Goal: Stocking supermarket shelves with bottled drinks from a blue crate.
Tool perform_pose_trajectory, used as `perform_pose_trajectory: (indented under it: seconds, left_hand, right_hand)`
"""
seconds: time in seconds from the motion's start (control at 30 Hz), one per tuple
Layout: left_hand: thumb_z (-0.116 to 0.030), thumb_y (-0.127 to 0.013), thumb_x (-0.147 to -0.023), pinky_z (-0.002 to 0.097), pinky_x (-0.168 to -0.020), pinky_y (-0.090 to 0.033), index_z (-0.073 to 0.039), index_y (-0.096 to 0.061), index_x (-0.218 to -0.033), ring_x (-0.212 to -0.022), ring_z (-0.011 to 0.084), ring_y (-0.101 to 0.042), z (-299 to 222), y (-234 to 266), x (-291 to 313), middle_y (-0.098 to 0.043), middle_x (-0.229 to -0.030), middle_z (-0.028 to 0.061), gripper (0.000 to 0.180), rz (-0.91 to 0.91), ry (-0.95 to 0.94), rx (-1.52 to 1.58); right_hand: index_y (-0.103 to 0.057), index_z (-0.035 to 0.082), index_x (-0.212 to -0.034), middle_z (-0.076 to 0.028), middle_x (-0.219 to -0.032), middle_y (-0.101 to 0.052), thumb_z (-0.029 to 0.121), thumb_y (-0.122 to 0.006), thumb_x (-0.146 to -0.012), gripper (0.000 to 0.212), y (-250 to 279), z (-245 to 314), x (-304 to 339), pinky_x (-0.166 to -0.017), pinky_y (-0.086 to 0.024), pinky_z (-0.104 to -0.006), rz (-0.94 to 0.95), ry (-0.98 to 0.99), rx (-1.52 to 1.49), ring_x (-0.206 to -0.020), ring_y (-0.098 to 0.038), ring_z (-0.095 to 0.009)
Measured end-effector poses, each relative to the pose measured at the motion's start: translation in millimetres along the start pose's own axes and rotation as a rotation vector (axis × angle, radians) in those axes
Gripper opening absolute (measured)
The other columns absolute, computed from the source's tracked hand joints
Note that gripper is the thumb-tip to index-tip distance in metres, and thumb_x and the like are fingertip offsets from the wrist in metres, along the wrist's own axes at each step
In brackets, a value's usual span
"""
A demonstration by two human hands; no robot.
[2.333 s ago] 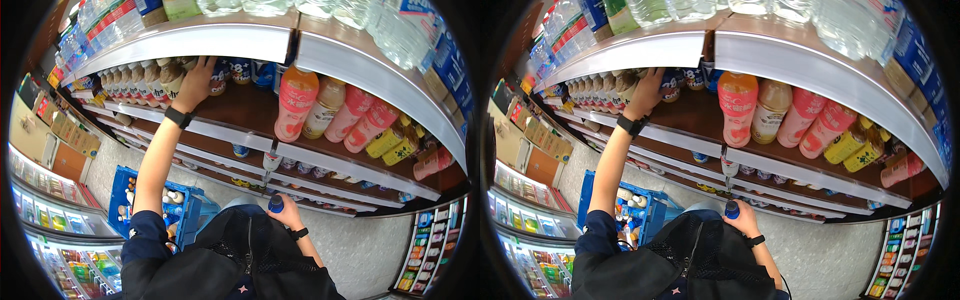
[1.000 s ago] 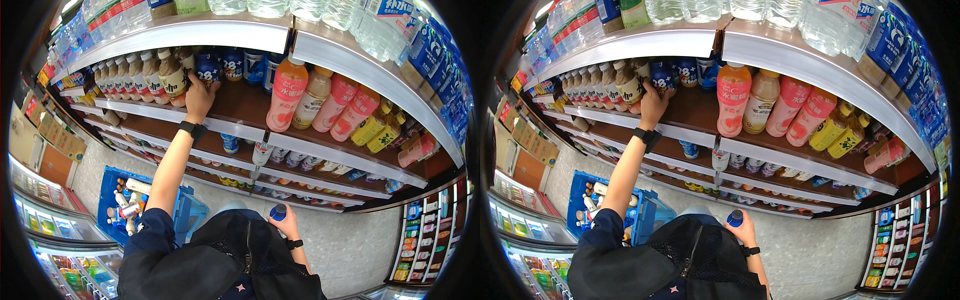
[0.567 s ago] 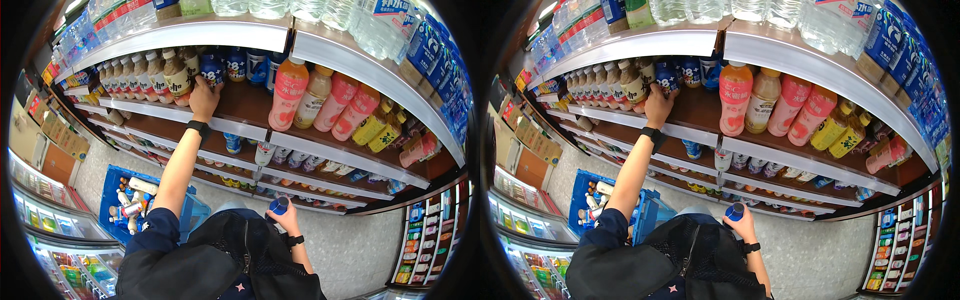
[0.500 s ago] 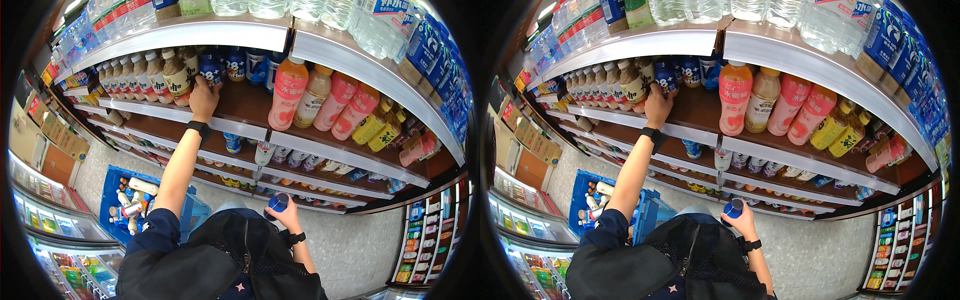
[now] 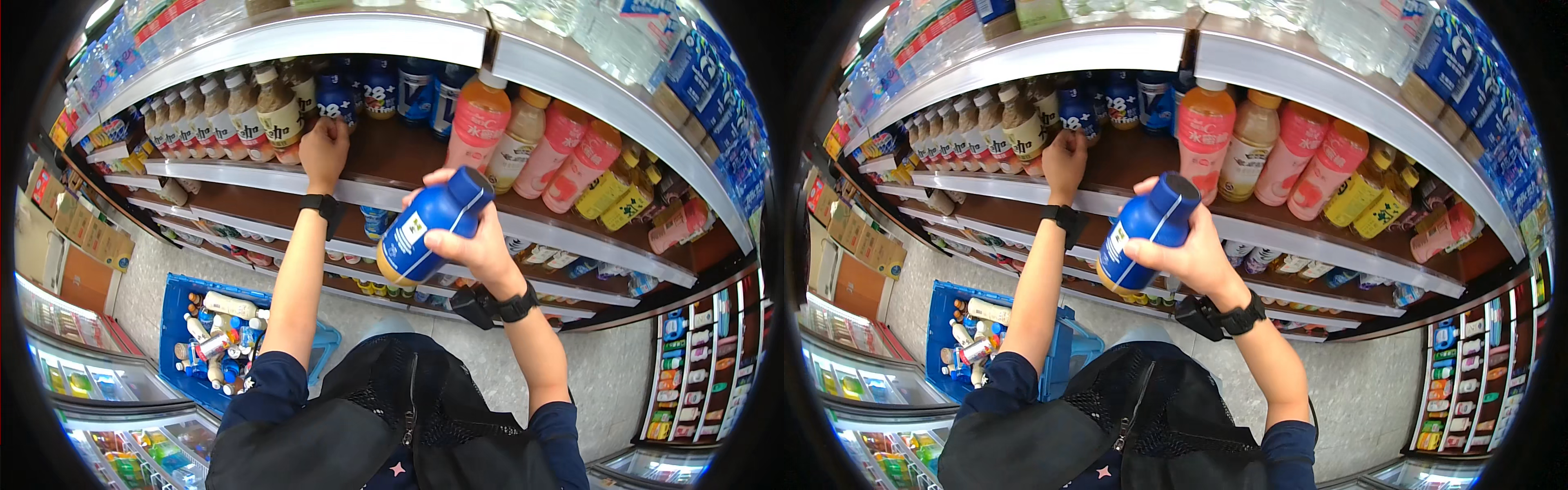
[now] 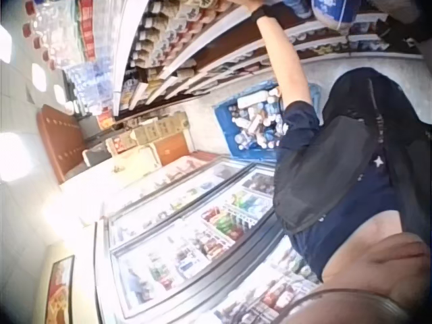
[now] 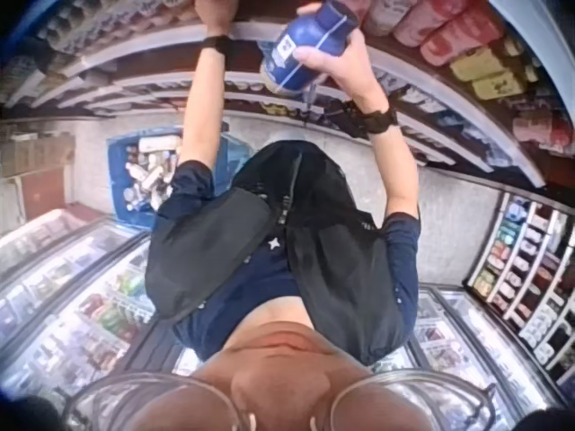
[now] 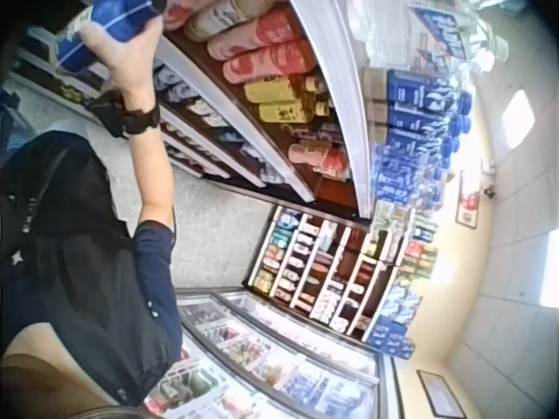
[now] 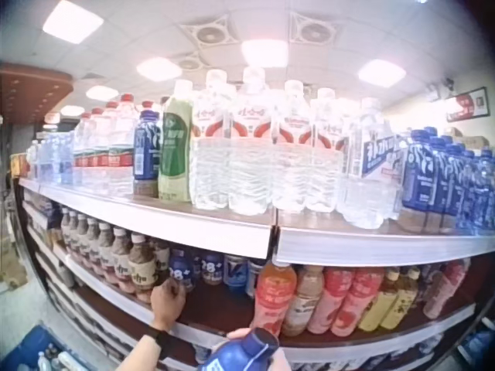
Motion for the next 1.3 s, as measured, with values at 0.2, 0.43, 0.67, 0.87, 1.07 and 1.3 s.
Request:
perform_pose_trajectory:
  seconds: [0.2,0.43,0.67,0.87,1.07,1.3]
  left_hand:
    - [-0.023,-0.064,-0.085,0.0407,-0.046,-0.041,-0.006,-0.051,-0.062,-0.047,0.0324,-0.055,1,4,1,-0.054,-0.052,0.0111,0.032,-0.049,0.002,0.102]
    - [-0.021,-0.063,-0.086,0.0399,-0.045,-0.040,-0.006,-0.050,-0.062,-0.047,0.0314,-0.054,9,10,0,-0.052,-0.051,0.0106,0.031,-0.092,0.037,0.142]
    - [-0.038,-0.074,-0.079,0.0354,-0.043,-0.038,-0.005,-0.048,-0.060,-0.042,0.0268,-0.049,-2,14,-1,-0.048,-0.048,0.0092,0.046,0.010,0.026,0.186]
    - [-0.065,-0.081,-0.053,0.0317,-0.044,-0.041,-0.008,-0.048,-0.060,-0.044,0.0236,-0.051,-3,17,0,-0.047,-0.049,0.0044,0.066,0.161,-0.107,0.086]
    - [-0.067,-0.081,-0.051,0.0317,-0.045,-0.043,-0.008,-0.050,-0.068,-0.046,0.0231,-0.053,-18,9,-8,-0.051,-0.053,0.0036,0.068,0.230,-0.237,0.038]
    - [-0.051,-0.078,-0.068,0.0330,-0.043,-0.043,-0.008,-0.050,-0.063,-0.043,0.0223,-0.054,-11,-5,-7,-0.050,-0.048,0.0039,0.051,0.201,-0.134,0.035]
  right_hand:
    - [-0.052,0.004,-0.115,-0.009,-0.099,-0.064,0.026,-0.084,-0.065,0.063,-32,-2,-58,-0.083,-0.051,-0.0336,-0.199,0.159,0.505,-0.091,-0.063,-0.017]
    - [-0.053,0.000,-0.110,-0.017,-0.094,-0.067,0.039,-0.082,-0.063,0.068,-15,-57,-153,-0.078,-0.052,-0.0373,-0.407,0.201,0.804,-0.088,-0.067,-0.028]
    - [-0.036,-0.005,-0.133,-0.019,-0.119,-0.056,0.031,-0.083,-0.066,0.089,26,-110,-173,-0.086,-0.049,-0.0338,-0.327,0.226,0.827,-0.104,-0.060,-0.026]
    - [-0.031,-0.004,-0.139,-0.020,-0.121,-0.055,0.020,-0.077,-0.070,0.087,30,-109,-124,-0.082,-0.052,-0.0331,-0.234,-0.067,0.634,-0.098,-0.063,-0.026]
    - [-0.033,-0.006,-0.139,-0.020,-0.116,-0.058,0.020,-0.070,-0.074,0.079,37,-108,-130,-0.075,-0.053,-0.0343,-0.303,0.019,0.710,-0.087,-0.065,-0.024]
    - [-0.043,-0.007,-0.133,-0.022,-0.103,-0.064,0.030,-0.067,-0.073,0.074,29,-107,-137,-0.073,-0.053,-0.0366,-0.336,-0.018,1.022,-0.077,-0.067,-0.028]
Point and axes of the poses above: each hand's wrist, its own x-axis away from the middle knuckle, its own y-axis out of the back of the hand, z = x × y, the point moved 1 cm from there along -x, towards the middle knuckle
